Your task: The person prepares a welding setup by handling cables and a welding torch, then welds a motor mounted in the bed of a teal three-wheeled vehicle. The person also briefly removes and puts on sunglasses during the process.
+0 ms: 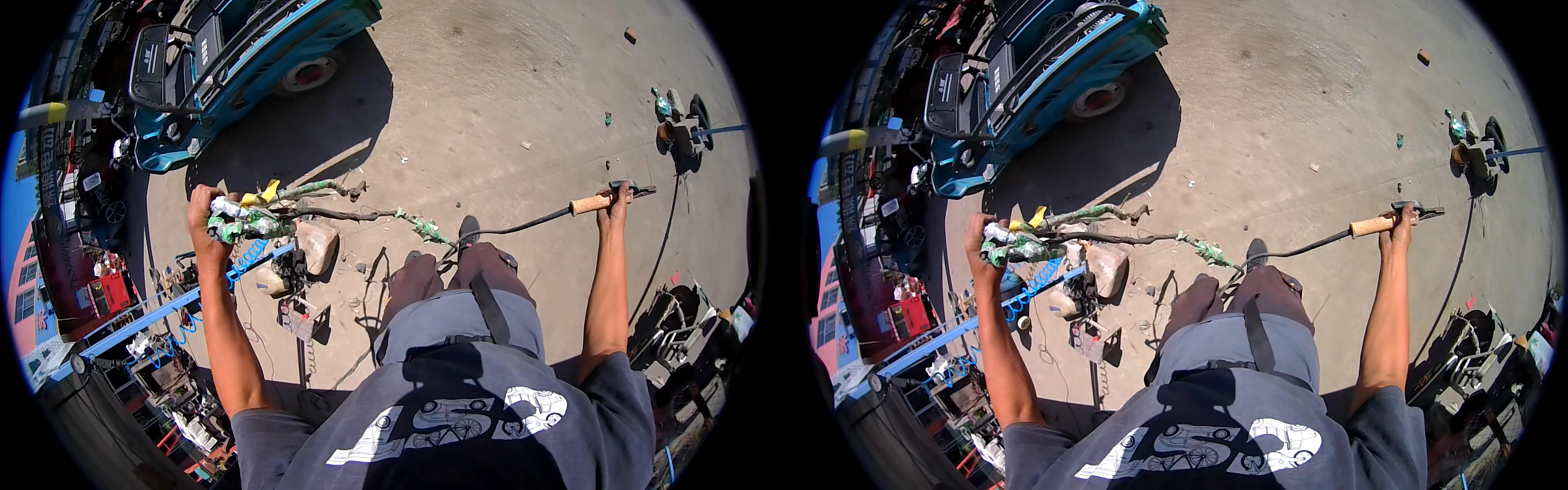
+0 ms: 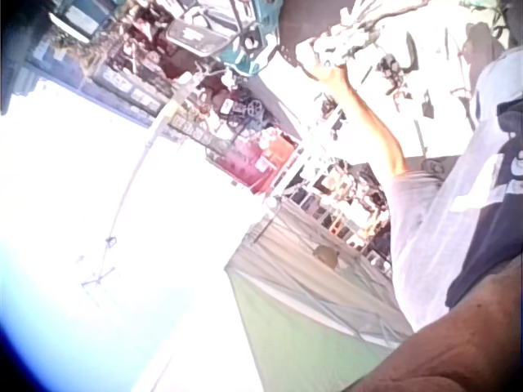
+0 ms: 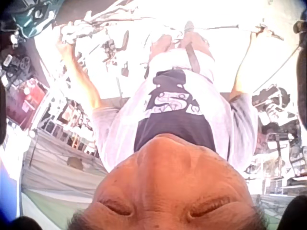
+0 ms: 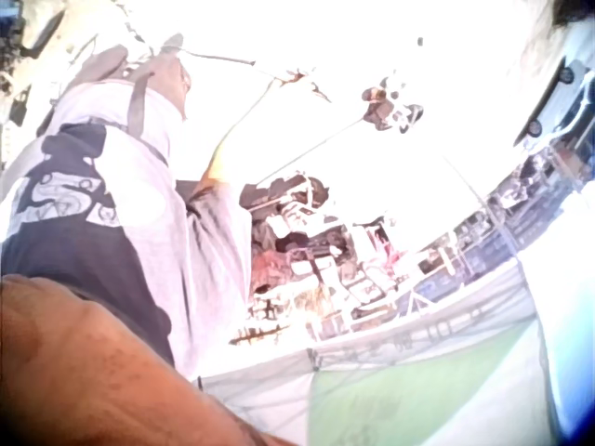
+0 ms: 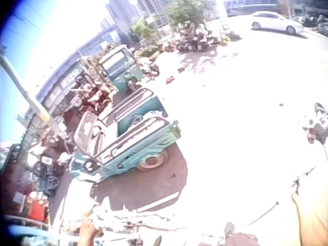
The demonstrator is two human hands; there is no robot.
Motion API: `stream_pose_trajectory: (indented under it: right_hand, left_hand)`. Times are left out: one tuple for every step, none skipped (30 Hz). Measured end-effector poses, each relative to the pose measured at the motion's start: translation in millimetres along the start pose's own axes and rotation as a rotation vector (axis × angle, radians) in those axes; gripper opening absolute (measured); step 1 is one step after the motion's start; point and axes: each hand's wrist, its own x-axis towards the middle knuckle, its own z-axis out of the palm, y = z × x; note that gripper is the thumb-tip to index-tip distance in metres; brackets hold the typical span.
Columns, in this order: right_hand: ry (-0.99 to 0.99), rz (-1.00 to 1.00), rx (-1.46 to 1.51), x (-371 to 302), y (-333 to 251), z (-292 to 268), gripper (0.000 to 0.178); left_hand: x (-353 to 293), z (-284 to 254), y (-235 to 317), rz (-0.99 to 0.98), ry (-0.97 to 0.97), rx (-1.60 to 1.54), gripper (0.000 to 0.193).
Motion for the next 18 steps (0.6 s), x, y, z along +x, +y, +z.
stream_pose_trajectory:
  right_hand:
    - [-0.003, 0.005, -0.043, -4, 1, -2, 0.035]
    - [-0.026, 0.011, -0.106, -6, 2, -2, 0.042]
    - [-0.012, -0.007, -0.128, -15, -1, -2, 0.045]
    - [-0.011, -0.010, -0.152, -22, -1, 7, 0.048]
    - [-0.008, -0.002, -0.165, -24, 1, 10, 0.049]
    - [-0.005, -0.003, -0.179, -24, 0, 11, 0.050]
    - [-0.001, -0.004, -0.193, -25, -1, 13, 0.052]
    - [0.000, -0.015, -0.204, -27, -5, 13, 0.051]
    - [-0.006, -0.019, -0.216, -29, -7, 16, 0.051]
    - [-0.011, -0.026, -0.228, -30, -7, 17, 0.051]
    - [-0.013, -0.024, -0.219, -29, -8, 16, 0.050]
    - [-0.021, -0.020, -0.217, -27, -9, 13, 0.050]
    - [-0.030, -0.030, -0.211, -21, -10, 7, 0.050]
    - [-0.038, -0.039, -0.205, -16, -10, 2, 0.049]
    - [-0.018, -0.039, -0.227, -17, -8, 4, 0.050]
    - [-0.014, -0.043, -0.237, -18, -6, 6, 0.050]
    - [-0.009, -0.047, -0.247, -20, -4, 8, 0.051]
    - [0.000, -0.058, -0.258, -23, -3, 10, 0.051]
  left_hand:
    - [3, -1, -2, 0.049, -0.046, 0.083, 0.024]
    - [6, -3, -4, 0.099, -0.092, 0.166, 0.026]
    - [14, -3, -5, 0.134, -0.154, 0.208, 0.028]
    - [16, -9, -5, 0.172, -0.206, 0.302, 0.029]
    - [18, -15, -5, 0.191, -0.229, 0.326, 0.027]
    - [20, -18, -8, 0.212, -0.250, 0.342, 0.026]
    - [22, -19, -12, 0.224, -0.251, 0.362, 0.025]
    - [25, -20, -17, 0.237, -0.253, 0.381, 0.025]
    - [26, -24, -20, 0.242, -0.253, 0.407, 0.025]
    - [29, -27, -22, 0.256, -0.284, 0.435, 0.024]
    - [33, -28, -24, 0.270, -0.316, 0.463, 0.024]
    - [36, -29, -25, 0.286, -0.344, 0.487, 0.023]
    - [39, -30, -25, 0.282, -0.365, 0.517, 0.022]
    - [42, -31, -28, 0.306, -0.364, 0.538, 0.022]
    - [44, -33, -30, 0.325, -0.367, 0.562, 0.022]
    - [46, -35, -34, 0.344, -0.370, 0.586, 0.022]
    - [48, -37, -40, 0.345, -0.388, 0.595, 0.022]
    - [50, -38, -46, 0.348, -0.393, 0.608, 0.021]
